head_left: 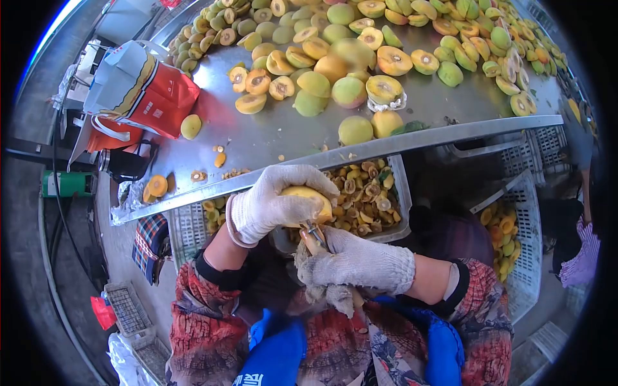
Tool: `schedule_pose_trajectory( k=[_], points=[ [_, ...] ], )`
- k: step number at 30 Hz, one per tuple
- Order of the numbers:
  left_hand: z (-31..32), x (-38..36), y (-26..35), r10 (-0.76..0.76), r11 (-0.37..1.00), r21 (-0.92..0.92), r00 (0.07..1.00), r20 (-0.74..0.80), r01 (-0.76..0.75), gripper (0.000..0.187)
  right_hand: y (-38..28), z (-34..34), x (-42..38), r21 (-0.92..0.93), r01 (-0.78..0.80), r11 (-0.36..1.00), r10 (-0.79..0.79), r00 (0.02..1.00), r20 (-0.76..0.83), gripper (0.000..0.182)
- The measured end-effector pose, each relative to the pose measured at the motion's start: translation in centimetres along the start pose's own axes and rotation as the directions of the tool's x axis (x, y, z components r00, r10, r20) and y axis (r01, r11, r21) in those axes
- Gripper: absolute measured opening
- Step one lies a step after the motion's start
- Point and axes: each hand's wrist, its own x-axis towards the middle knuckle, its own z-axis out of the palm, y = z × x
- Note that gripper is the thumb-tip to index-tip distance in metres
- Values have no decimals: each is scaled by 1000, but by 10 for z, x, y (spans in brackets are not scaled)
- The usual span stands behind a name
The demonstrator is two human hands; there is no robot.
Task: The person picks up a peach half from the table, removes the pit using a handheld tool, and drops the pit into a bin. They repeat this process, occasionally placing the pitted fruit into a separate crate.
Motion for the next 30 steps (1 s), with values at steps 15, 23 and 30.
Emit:
schedule_pose_trajectory(
  k=[15, 23, 30],
  points=[
    [17, 2, -23, 92, 988, -108, 981, -170, -112, 40, 22, -7, 13, -646, 50, 762, -291, 917, -272, 31],
    [5, 2, -8, 42, 997, 60, 999, -8, -41, 46, -2, -1, -4, -122, -43, 992, 31, 995, -100, 23],
    [20, -2, -24, 197, 936, -283, 978, -67, -208, 53, 9, -5, -8, 166, -32, 986, 17, 996, 91, 23]
  ],
)
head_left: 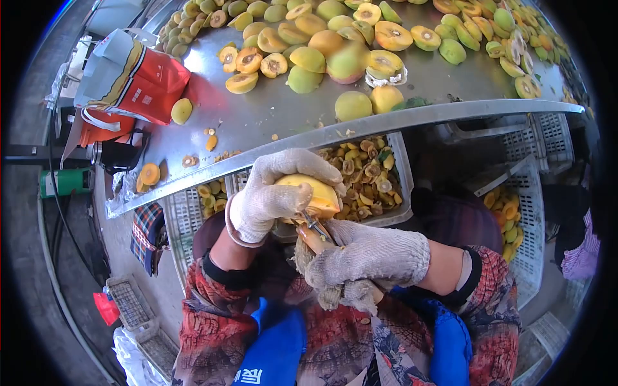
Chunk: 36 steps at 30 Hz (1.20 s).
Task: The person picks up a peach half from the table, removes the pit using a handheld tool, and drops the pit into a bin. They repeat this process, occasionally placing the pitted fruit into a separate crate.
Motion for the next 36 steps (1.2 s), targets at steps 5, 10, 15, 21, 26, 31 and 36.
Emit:
schedule_pose_trajectory(
  k=[5, 10, 15, 21, 26, 31, 36],
  points=[
    [7, -7, -18, 84, 986, -128, 985, -150, -103, 56, -6, 0, -2, -77, 51, 996, -50, 999, 12, 27],
    [6, -11, -18, 89, 985, -126, 967, -239, -121, 49, 4, -2, 12, -840, 44, 541, -430, 873, -232, 31],
    [14, -14, -17, -16, 984, -170, 921, -388, -54, 39, 16, -17, 22, -986, -126, 110, -635, 755, -167, 32],
    [21, -16, -10, -173, 939, -345, 878, -446, 10, 33, 12, -16, 24, -856, -436, -278, -735, 671, -103, 22],
    [15, -18, -19, -212, 957, -287, 802, -558, 54, 32, 1, -20, 20, -594, -577, -561, -797, 569, 200, 22],
    [-6, -26, -20, -123, 906, -374, 720, -683, -200, 33, -3, -27, 19, -594, -661, -458, -782, 617, -84, 23],
    [1, -30, -18, -158, 806, -525, 755, -637, -274, 44, 5, -36, 20, -737, -531, -418, -694, 711, -118, 13]
  ],
)
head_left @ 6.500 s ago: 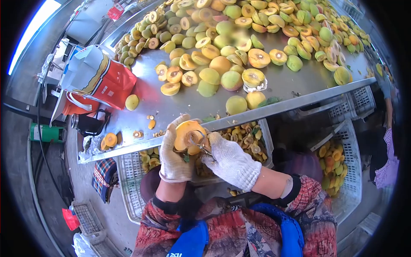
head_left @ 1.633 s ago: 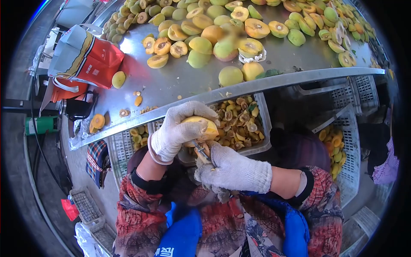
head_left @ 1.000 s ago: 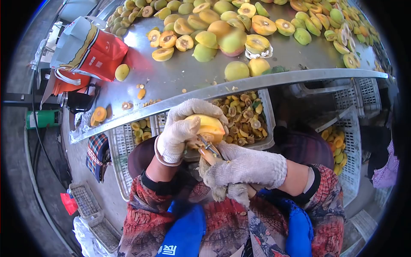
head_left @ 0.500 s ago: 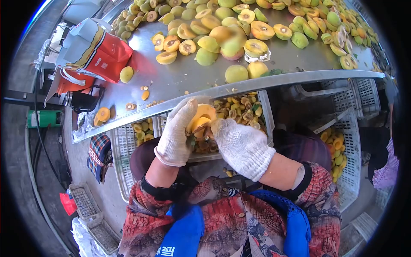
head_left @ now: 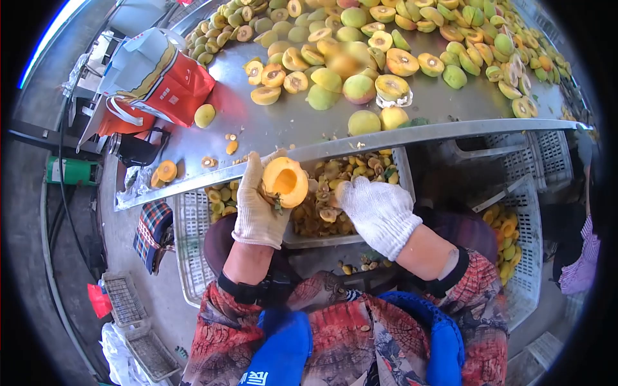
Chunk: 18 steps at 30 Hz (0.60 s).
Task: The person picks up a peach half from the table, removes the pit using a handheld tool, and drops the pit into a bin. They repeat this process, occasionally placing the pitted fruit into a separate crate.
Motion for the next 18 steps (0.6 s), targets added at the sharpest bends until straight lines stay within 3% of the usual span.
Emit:
schedule_pose_trajectory(
  k=[4, 7, 8, 12, 14, 16, 18],
  points=[
    [2, 1, -3, 34, 999, -24, 991, -130, -38, 43, -5, -10, -1, 234, 15, 972, 7, 996, -93, 26],
    [10, -2, -18, 47, 998, -31, 997, -59, -49, 40, -18, -27, 5, 529, 221, 819, -71, 954, -290, 29],
    [13, -5, -22, -24, 999, -38, 1000, -17, 24, 30, -21, -31, 5, 583, 112, 805, -18, 986, -165, 35],
    [12, -5, -45, -112, 993, 49, 993, 30, 110, 39, -21, -16, 12, 541, 180, 822, -47, 967, -250, 44],
    [12, -4, -47, -180, 984, -4, 981, 75, 180, 40, -17, -17, 15, 640, 179, 747, -26, 970, -241, 43],
    [13, -7, -43, -159, 986, 70, 976, 149, 150, 41, -16, -26, 15, 722, 162, 672, 9, 974, -227, 40],
    [18, -11, -39, -168, 985, 77, 969, 179, 157, 42, -12, -22, 17, 861, 79, 503, 121, 980, -161, 37]
  ],
)
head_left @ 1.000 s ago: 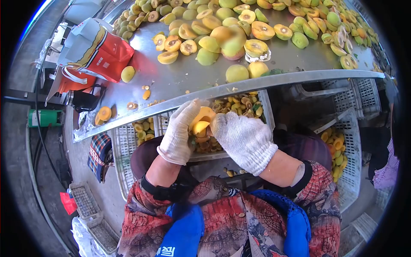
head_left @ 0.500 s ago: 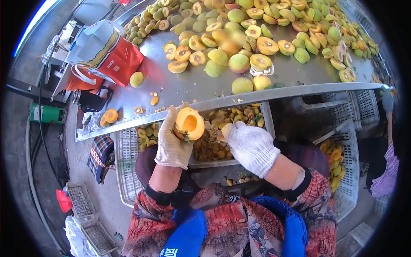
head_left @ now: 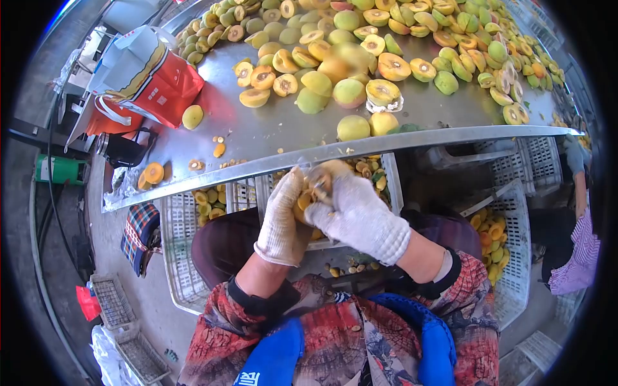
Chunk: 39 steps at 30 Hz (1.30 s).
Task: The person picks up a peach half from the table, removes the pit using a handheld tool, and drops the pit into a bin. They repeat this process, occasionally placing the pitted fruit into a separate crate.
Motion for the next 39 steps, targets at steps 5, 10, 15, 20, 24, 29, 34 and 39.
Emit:
schedule_pose_trajectory(
  k=[5, 10, 15, 20, 24, 29, 34, 39],
  points=[
    [2, -4, 18, 80, 996, -27, 990, -116, -84, 43, -18, -27, 6, 150, -349, 925, 344, 937, 55, 30],
    [-35, -49, 86, 489, 844, 372, 838, -242, -386, 36, 11, -28, -2, -682, 202, 703, -103, 978, 184, 33],
    [-127, -76, 162, 616, -480, 842, 778, 123, 247, 38, 9, -26, -1, -811, 49, 583, 162, 971, 175, 27],
    [-60, 40, 179, 542, 80, 993, 840, 35, -93, 49, 16, -13, 2, -687, 13, 727, 104, 986, 128, 23],
    [-71, 169, 185, 476, -296, 921, 875, -89, 254, 55, 16, -11, 3, -677, 62, 734, 79, 981, 175, 18],
    [-60, 207, 159, 140, 108, 976, 969, -202, 188, 51, 11, -16, 5, -578, 29, 816, 79, 984, 161, 27],
    [-62, 186, 148, 176, 298, 950, 973, -149, 91, 48, 11, -11, 10, -228, -47, 973, 68, 994, 82, 36],
    [-13, 107, 120, 186, 747, 648, 983, 5, -144, 38, 1, -10, 12, -59, -33, 998, 31, 999, -30, 45]
  ],
)
